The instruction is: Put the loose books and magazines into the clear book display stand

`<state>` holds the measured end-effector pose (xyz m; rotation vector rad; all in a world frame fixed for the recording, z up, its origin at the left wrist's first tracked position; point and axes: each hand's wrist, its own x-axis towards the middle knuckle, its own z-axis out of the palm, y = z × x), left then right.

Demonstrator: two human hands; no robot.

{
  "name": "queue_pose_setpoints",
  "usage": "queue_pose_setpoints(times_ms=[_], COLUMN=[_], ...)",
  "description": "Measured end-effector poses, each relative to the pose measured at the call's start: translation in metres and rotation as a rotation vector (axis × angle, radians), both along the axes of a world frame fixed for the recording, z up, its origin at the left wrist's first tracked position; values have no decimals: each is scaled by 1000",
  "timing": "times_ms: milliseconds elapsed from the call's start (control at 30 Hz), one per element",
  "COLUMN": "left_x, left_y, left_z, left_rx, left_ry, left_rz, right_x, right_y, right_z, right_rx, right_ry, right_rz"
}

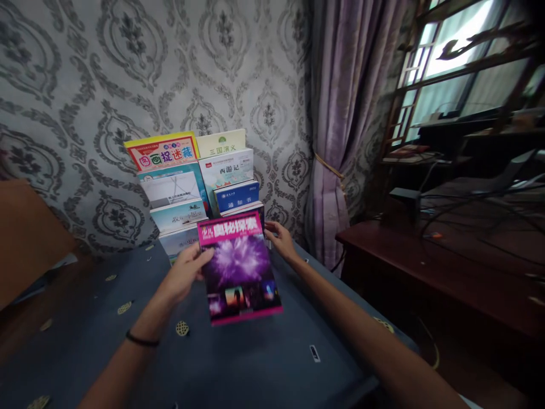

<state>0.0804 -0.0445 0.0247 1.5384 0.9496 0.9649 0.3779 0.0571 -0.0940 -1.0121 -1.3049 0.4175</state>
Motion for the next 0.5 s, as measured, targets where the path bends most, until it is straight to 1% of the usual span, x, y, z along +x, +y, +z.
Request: queue_pose_setpoints(times_ms=[100, 167, 233, 367, 500], left_x=[-26, -41, -53, -71, -78], left_y=[-15, -23, -29, -32, -30], left_z=[-39, -59, -76, -101, -118], left_rx=[-217, -324, -407, -500, -497], left_ry=[53, 113, 148, 129, 55], left_rz=[-62, -102, -113, -93, -68], right_x=[0, -2, -5, -14, -28], right_y=[0, 0, 0, -1, -7], right_z=[1, 6, 15, 46, 75], right_rx=[1, 12, 58, 227, 291], right_ry=[-13, -27, -93, -404, -689], right_rz=[-21, -50, -117, -278, -376])
